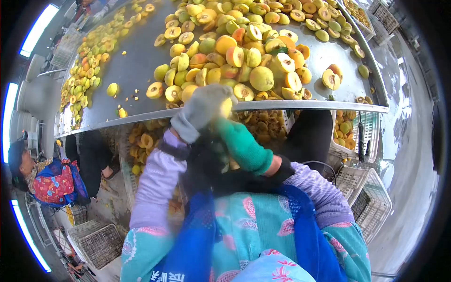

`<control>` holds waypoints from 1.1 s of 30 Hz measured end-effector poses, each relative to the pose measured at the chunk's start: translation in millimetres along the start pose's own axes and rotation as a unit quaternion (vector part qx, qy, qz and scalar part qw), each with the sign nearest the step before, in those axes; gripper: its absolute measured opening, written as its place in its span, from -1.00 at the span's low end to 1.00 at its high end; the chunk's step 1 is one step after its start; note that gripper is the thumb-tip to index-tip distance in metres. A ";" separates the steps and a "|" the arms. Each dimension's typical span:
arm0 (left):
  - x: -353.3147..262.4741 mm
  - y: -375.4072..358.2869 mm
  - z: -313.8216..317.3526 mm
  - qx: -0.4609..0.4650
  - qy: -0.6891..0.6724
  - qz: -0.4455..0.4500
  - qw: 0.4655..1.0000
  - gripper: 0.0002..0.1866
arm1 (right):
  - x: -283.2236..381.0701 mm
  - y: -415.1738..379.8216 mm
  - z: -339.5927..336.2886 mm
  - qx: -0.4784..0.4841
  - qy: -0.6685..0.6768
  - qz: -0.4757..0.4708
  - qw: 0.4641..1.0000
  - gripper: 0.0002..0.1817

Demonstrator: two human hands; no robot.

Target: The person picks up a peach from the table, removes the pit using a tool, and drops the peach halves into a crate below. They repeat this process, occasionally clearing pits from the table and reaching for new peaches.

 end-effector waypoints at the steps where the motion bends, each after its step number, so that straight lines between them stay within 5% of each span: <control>1: -1.0 1.2 -3.7 0.019 0.063 0.029 0.997 -0.76 | 7.6 -5.2 0.5 0.058 0.068 0.068 0.994 -0.54; 3: -1.0 2.2 -4.1 -0.018 0.275 0.174 0.945 -0.79 | -7.4 -1.5 1.4 0.000 0.051 0.010 0.999 -0.53; 4: 0.3 -1.2 -2.1 -0.067 0.423 0.275 0.861 -0.78 | -13.0 3.1 4.7 -0.019 0.044 -0.017 0.999 -0.53; 5: 1.3 -4.5 1.7 -0.037 0.482 0.229 0.845 -0.75 | -11.2 5.2 6.6 -0.021 0.014 0.007 1.000 -0.53; 6: -6.3 -1.0 0.8 0.000 0.194 0.090 0.977 -0.75 | -8.8 2.1 2.8 -0.026 -0.015 0.032 0.999 -0.53; 8: -35.5 -4.4 -3.1 0.044 -0.163 -0.138 0.976 -0.77 | -9.0 1.1 -2.1 0.001 0.019 0.071 0.997 -0.54; 10: -13.5 -9.3 5.6 -0.048 -0.055 0.014 0.997 -0.78 | -14.4 0.6 -1.7 0.060 0.148 0.103 0.982 -0.54; 11: -15.0 -10.0 4.8 -0.092 0.004 0.091 0.992 -0.77 | -13.5 0.2 2.3 0.042 0.094 0.088 0.991 -0.54; 14: -19.6 -15.5 4.1 -0.062 -0.146 -0.032 0.987 -0.73 | -3.1 -4.9 16.4 0.002 -0.011 0.083 0.996 -0.54; 15: -28.2 -18.2 0.8 -0.055 -0.222 -0.113 0.967 -0.70 | -5.5 -3.0 19.7 0.058 0.097 0.104 0.988 -0.54; 17: -33.1 -29.6 -0.5 -0.087 -0.312 -0.096 0.941 -0.65 | -7.5 0.5 23.1 0.167 0.303 0.143 0.927 -0.54; 20: -32.5 -44.7 0.1 -0.144 -0.433 -0.135 0.880 -0.60 | -6.2 2.7 27.0 0.123 0.029 0.123 0.984 -0.53; 25: -43.7 -71.3 0.1 -0.175 -0.492 -0.172 0.835 -0.58 | -12.6 -7.9 30.1 0.275 0.331 0.258 0.865 -0.56; 26: -37.3 -84.5 -3.2 -0.243 -0.495 -0.182 0.814 -0.58 | -13.3 -11.5 30.1 0.320 0.403 0.259 0.818 -0.57; 28: -28.1 -127.0 -23.4 -0.367 -0.488 -0.204 0.765 -0.57 | -7.0 -18.4 19.1 0.307 0.361 0.223 0.852 -0.60; 30: -21.6 -167.0 -58.6 -0.399 -0.342 -0.275 0.805 -0.60 | -20.2 -16.1 -22.4 0.220 0.302 0.199 0.906 -0.61; 31: -3.9 -180.3 -88.4 -0.276 -0.014 -0.374 0.885 -0.62 | -52.9 -8.0 -58.1 0.098 0.265 0.215 0.935 -0.62; 32: 14.4 -180.6 -108.0 -0.121 0.314 -0.421 0.842 -0.63 | -83.4 -2.4 -91.6 -0.028 0.221 0.230 0.947 -0.63; 33: 12.7 -163.1 -117.7 -0.171 0.342 -0.361 0.851 -0.63 | -79.9 -5.9 -95.6 -0.024 0.132 0.252 0.958 -0.64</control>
Point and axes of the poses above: each hand's wrist, its own y-axis towards the middle knuckle, its own z-axis out of the palm, x = y × z, the point moved 2 cm from there along y, towards the middle knuckle, and after that the axes turned 5 degrees about x, right-handed, at the moved point
